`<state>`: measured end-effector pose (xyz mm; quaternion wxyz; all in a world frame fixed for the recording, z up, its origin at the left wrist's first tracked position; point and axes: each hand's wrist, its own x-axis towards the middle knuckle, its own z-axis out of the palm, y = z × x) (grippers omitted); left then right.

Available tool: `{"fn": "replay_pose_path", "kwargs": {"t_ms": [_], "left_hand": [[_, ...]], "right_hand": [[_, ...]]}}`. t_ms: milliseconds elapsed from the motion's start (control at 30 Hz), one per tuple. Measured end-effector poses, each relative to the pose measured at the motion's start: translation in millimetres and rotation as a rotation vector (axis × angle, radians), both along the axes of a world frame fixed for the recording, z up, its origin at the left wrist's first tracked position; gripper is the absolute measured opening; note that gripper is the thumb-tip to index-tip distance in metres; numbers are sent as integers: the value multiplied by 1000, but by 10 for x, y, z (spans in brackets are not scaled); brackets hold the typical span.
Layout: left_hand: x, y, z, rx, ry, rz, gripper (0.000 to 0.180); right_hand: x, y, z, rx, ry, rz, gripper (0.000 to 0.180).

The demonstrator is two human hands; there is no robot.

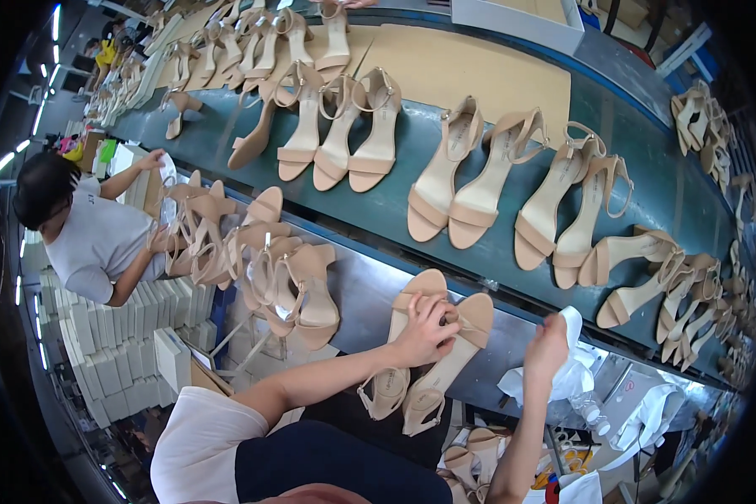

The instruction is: Inspecting and cleaning high-heeled sandals on an assembly line.

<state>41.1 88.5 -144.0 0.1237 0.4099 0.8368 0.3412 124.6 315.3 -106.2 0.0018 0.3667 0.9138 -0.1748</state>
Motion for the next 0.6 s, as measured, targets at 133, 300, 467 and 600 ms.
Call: {"fn": "replay_pose_path", "kwargs": {"t_ms": [133, 300, 467, 600], "left_hand": [[-118, 9, 160, -26, -68, -25, 37], [-1529, -671, 1133, -114, 224, 22, 34], [-3576, -2008, 956, -752, 585, 481, 48], [-4114, -3097, 309, -757, 399, 468, 55]], "right_hand": [[325, -115, 212, -453, -9, -159, 18], [566, -592, 117, -335, 79, 38, 20], [528, -824, 147, -390, -5, 69, 23], [480, -982, 233, -377, -46, 114, 22]]}}
